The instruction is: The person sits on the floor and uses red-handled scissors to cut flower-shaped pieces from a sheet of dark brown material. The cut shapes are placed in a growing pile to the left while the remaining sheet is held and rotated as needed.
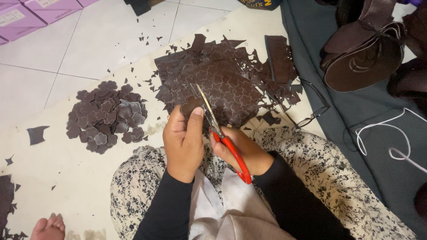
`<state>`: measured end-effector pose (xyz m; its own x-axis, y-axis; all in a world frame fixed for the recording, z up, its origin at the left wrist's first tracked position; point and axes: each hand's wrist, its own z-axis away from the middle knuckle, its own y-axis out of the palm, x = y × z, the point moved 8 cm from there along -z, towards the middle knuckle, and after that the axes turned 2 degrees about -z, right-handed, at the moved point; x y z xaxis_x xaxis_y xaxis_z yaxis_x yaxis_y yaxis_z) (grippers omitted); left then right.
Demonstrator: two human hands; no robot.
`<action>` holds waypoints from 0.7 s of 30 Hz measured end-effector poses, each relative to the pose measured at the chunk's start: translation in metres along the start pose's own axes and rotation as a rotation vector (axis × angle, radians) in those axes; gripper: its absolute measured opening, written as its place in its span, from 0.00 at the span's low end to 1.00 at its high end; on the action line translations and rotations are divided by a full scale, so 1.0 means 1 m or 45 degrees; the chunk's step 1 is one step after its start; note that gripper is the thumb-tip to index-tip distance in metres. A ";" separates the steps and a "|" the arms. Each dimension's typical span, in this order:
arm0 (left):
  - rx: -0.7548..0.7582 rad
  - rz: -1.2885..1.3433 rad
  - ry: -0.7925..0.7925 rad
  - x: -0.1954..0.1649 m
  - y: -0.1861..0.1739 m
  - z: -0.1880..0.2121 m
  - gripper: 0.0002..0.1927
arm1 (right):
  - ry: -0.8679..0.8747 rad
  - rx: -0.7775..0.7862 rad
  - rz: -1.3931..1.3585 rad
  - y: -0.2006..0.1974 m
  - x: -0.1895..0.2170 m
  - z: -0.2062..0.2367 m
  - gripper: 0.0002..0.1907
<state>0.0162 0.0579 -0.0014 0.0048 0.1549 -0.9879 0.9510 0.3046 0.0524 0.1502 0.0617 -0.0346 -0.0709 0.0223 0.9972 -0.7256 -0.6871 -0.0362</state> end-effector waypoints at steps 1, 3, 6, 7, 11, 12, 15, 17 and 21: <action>-0.003 -0.020 0.002 0.000 0.000 0.000 0.07 | -0.056 0.012 0.038 0.000 0.004 0.000 0.33; -0.006 0.027 0.006 0.001 -0.001 -0.003 0.08 | -0.171 0.036 0.116 0.001 0.010 -0.001 0.33; 0.017 0.024 0.002 0.001 0.000 -0.003 0.09 | -0.154 -0.011 0.164 -0.001 0.007 -0.003 0.34; 0.026 0.008 -0.001 0.001 0.000 -0.002 0.09 | -0.123 -0.028 0.159 -0.002 0.004 -0.003 0.34; 0.021 0.010 0.023 0.000 0.001 -0.003 0.09 | -0.026 -0.072 0.120 -0.006 -0.003 -0.001 0.36; 0.019 0.011 0.011 0.000 0.001 -0.002 0.09 | -0.006 -0.077 0.104 -0.007 -0.005 0.000 0.36; 0.007 0.010 -0.007 0.000 0.001 -0.001 0.09 | 0.014 -0.092 0.082 -0.007 -0.007 0.001 0.37; -0.003 0.007 -0.004 -0.001 0.000 -0.001 0.09 | 0.014 -0.111 0.117 -0.006 -0.007 0.001 0.37; -0.014 0.023 -0.009 0.001 -0.001 -0.001 0.09 | 0.029 -0.131 0.166 -0.007 -0.009 0.000 0.38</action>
<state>0.0149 0.0589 -0.0019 0.0242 0.1535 -0.9879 0.9473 0.3121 0.0717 0.1555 0.0665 -0.0437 -0.1838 -0.0449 0.9819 -0.7753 -0.6074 -0.1729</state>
